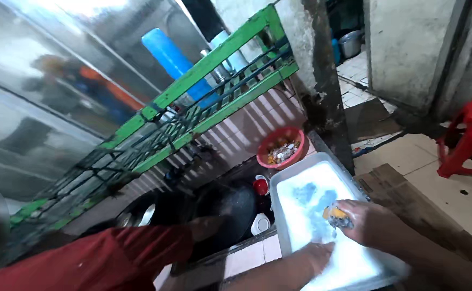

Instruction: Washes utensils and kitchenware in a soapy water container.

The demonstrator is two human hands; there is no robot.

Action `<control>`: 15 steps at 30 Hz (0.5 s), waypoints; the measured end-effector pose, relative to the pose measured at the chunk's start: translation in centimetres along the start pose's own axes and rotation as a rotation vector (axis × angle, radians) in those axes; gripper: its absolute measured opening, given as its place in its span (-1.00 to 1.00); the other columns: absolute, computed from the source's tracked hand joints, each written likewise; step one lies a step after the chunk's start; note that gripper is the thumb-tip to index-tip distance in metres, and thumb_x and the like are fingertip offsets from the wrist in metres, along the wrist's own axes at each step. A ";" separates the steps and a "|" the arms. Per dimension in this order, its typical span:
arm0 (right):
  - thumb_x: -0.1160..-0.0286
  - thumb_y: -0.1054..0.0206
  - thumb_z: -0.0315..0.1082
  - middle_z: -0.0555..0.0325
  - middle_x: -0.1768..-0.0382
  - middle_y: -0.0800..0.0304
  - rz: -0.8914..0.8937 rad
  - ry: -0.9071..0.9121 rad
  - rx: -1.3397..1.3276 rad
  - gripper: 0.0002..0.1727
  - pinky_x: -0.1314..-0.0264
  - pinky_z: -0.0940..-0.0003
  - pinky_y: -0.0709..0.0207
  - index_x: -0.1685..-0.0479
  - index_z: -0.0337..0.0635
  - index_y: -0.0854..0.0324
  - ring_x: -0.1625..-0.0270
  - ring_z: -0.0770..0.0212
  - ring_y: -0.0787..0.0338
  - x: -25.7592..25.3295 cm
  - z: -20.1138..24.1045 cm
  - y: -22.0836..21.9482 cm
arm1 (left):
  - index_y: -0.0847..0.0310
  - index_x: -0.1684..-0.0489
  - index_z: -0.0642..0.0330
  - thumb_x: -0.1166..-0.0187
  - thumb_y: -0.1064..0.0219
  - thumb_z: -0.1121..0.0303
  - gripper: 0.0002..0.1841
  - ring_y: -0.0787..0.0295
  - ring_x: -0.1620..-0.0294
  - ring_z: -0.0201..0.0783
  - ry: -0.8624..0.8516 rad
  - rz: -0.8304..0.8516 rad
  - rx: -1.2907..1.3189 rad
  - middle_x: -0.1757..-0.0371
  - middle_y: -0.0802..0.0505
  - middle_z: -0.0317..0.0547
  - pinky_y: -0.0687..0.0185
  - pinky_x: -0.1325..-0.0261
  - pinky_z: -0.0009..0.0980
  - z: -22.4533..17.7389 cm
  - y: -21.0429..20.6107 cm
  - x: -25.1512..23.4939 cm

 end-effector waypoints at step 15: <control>-0.29 -0.54 -0.23 0.16 0.07 -0.89 0.045 0.018 0.112 -0.64 0.05 -0.01 -0.80 -0.11 0.02 -0.76 0.07 0.11 -0.91 0.0 0.5 0.6 | -0.59 -0.51 0.11 -0.60 -0.33 0.26 -0.52 -0.39 -0.67 0.16 -0.341 0.053 -0.368 -0.61 -0.56 0.15 -0.34 -0.66 0.13 -0.2 -1.5 -0.6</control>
Point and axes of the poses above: each hand's wrist, its own x-axis away from the middle knuckle, its own y-axis out of the back of the hand, z = x × y, the point moved 2 cm from there along -x, towards the middle knuckle
